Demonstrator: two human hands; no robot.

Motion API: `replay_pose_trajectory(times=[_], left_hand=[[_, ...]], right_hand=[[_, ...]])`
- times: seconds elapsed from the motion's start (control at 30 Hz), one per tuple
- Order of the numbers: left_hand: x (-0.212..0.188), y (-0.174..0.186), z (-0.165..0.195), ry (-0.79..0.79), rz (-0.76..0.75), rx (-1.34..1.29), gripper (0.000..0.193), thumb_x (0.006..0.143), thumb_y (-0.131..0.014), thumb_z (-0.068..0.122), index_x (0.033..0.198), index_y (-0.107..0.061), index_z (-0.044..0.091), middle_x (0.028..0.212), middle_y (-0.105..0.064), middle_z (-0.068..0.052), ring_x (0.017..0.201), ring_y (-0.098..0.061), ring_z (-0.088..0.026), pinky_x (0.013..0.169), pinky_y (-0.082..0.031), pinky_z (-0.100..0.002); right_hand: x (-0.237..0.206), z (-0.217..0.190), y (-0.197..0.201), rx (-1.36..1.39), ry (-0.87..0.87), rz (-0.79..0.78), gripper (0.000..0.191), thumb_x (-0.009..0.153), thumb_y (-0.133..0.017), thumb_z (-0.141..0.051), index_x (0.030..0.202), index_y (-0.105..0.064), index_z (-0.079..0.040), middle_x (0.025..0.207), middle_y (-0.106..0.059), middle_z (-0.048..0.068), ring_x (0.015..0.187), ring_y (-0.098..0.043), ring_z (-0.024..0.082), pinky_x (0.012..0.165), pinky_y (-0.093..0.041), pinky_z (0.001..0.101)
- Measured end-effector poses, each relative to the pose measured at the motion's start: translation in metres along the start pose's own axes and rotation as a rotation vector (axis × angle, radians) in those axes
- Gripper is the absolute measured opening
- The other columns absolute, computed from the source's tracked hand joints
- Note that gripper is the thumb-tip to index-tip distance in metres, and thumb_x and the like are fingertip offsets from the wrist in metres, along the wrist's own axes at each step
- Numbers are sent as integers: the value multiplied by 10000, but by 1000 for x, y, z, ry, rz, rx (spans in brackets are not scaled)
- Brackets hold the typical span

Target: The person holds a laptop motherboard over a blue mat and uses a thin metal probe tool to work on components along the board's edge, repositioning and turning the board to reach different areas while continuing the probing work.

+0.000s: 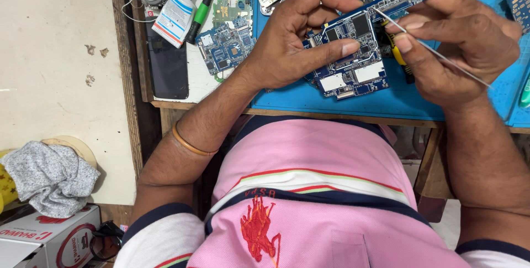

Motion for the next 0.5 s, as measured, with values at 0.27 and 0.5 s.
replay_pose_trajectory(times=[0.27,0.5], left_hand=[[0,1,0,-13,-39,51,309,1122,-751,91,1332,-525,80,1150,-784,-79,1125,-766,-91,1008,-628,-233],[-2,-1,0,-12,-21,17,320,1131,-760,88,1337,-515,87,1178,-775,-89,1158,-746,-101,1052,-597,-241]], right_hand=[[-7,2,4,134,-153,-27,117,1115,-700,67,1078,-597,110,1159,-704,295,1006,-763,284,828,-637,301],[3,-10,-2,-74,-41,23,153,949,-768,64,1004,-629,94,1014,-707,294,838,-744,314,705,-612,341]])
Point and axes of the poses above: each hand's wrist, its own x-axis towards the middle knuckle, its own y-axis out of the back of the hand, z = x × y, the point moved 4 cm from there along x, towards the middle knuckle
